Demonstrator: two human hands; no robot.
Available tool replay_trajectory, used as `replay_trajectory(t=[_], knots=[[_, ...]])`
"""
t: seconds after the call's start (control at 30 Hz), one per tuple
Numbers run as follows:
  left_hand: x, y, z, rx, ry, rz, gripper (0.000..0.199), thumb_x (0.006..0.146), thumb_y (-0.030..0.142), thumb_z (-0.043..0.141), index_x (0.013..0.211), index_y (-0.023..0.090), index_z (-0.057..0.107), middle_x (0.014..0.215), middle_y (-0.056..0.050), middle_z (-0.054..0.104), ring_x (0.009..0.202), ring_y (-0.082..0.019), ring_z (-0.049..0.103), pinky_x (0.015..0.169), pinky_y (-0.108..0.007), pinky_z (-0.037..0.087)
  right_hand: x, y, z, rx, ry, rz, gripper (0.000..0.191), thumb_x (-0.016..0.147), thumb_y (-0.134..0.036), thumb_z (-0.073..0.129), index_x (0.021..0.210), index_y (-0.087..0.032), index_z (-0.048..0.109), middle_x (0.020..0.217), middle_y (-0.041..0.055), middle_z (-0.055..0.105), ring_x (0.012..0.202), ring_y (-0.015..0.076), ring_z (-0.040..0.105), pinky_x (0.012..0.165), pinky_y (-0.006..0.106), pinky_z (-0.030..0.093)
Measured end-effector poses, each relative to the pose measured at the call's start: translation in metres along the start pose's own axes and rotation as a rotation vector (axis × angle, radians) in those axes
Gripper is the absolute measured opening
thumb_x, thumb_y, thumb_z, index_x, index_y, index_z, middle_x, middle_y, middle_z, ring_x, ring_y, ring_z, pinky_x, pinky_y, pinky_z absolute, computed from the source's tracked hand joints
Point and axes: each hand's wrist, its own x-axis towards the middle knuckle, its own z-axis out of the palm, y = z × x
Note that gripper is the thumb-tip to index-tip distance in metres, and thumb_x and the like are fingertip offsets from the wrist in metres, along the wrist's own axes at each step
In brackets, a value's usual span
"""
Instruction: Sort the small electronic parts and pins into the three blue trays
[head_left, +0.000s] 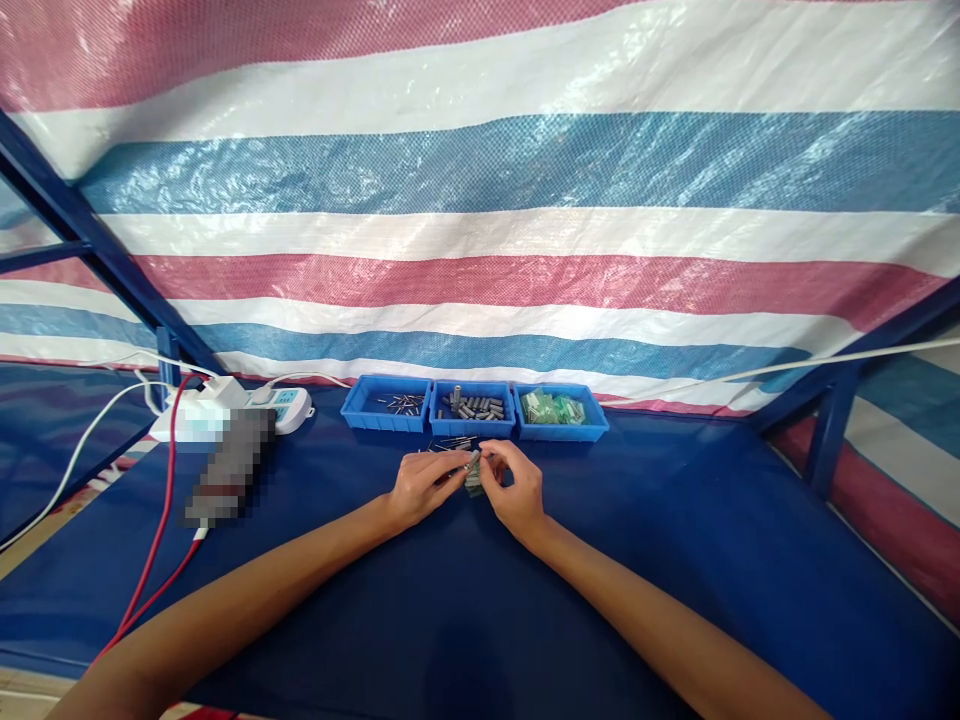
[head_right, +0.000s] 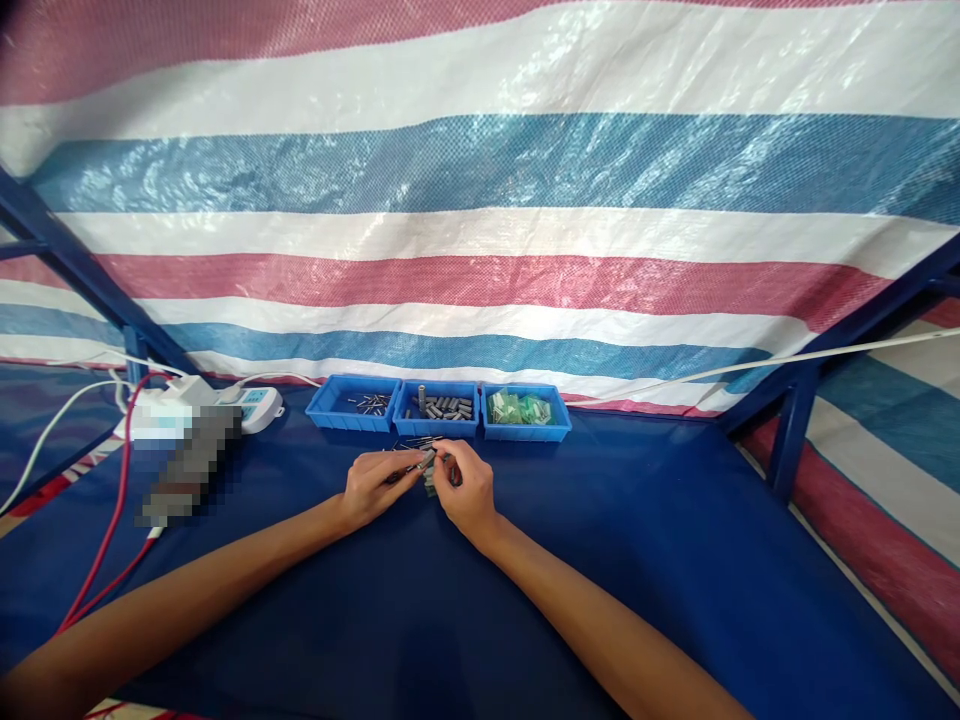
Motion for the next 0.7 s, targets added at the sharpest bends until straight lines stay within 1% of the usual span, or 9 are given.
replay_trajectory(t=[0.27, 0.37, 0.47, 0.53, 0.7], knots=[[0.0000, 0.0002, -0.0005, -0.001, 0.010, 0.006, 0.024, 0.080, 0.013, 0.064, 0.104, 0.017, 0.064, 0.095, -0.006, 0.073, 0.082, -0.016, 0.071, 0.072, -0.022, 0.057, -0.0007, -0.0009, -0.0004, 0.010, -0.014, -0.009, 0.020, 0.084, -0.015, 0.051, 0.102, -0.021, 0.058, 0.081, 0.0028, 0.063, 0.056, 0.0109, 0.056, 0.050, 0.023, 0.047], [0.0004, 0.0004, -0.0006, 0.031, 0.027, 0.003, 0.022, 0.081, 0.014, 0.064, 0.103, 0.017, 0.064, 0.092, -0.006, 0.073, 0.075, -0.015, 0.071, 0.067, -0.021, 0.056, -0.0005, -0.0014, -0.0010, 0.021, -0.017, -0.004, 0.022, 0.084, -0.014, 0.051, 0.103, -0.020, 0.058, 0.082, 0.0028, 0.062, 0.057, 0.0109, 0.056, 0.051, 0.023, 0.047], [0.0016, 0.0013, -0.0008, 0.067, 0.067, -0.055, 0.018, 0.082, 0.018, 0.064, 0.099, 0.017, 0.065, 0.084, -0.004, 0.074, 0.058, -0.010, 0.065, 0.058, -0.018, 0.053, 0.0004, -0.0020, -0.0022, 0.037, -0.016, 0.019, 0.022, 0.084, -0.013, 0.052, 0.104, -0.020, 0.057, 0.080, 0.0022, 0.059, 0.058, 0.0109, 0.055, 0.051, 0.023, 0.046], [0.0028, 0.0023, -0.0012, 0.079, 0.069, -0.112, 0.015, 0.082, 0.021, 0.064, 0.097, 0.016, 0.065, 0.079, -0.002, 0.073, 0.050, -0.006, 0.059, 0.054, -0.016, 0.050, 0.0012, -0.0025, -0.0031, 0.043, -0.018, 0.032, 0.022, 0.084, -0.014, 0.053, 0.104, -0.019, 0.058, 0.078, 0.0017, 0.055, 0.057, 0.0108, 0.053, 0.051, 0.023, 0.045], [0.0054, 0.0046, -0.0031, 0.074, 0.018, -0.225, 0.016, 0.084, 0.025, 0.060, 0.098, 0.017, 0.064, 0.077, -0.001, 0.071, 0.046, -0.004, 0.053, 0.050, -0.015, 0.046, 0.0023, -0.0030, -0.0042, 0.031, -0.030, 0.028, 0.018, 0.085, -0.015, 0.053, 0.102, -0.019, 0.059, 0.073, 0.0000, 0.050, 0.055, 0.0104, 0.048, 0.052, 0.024, 0.044]])
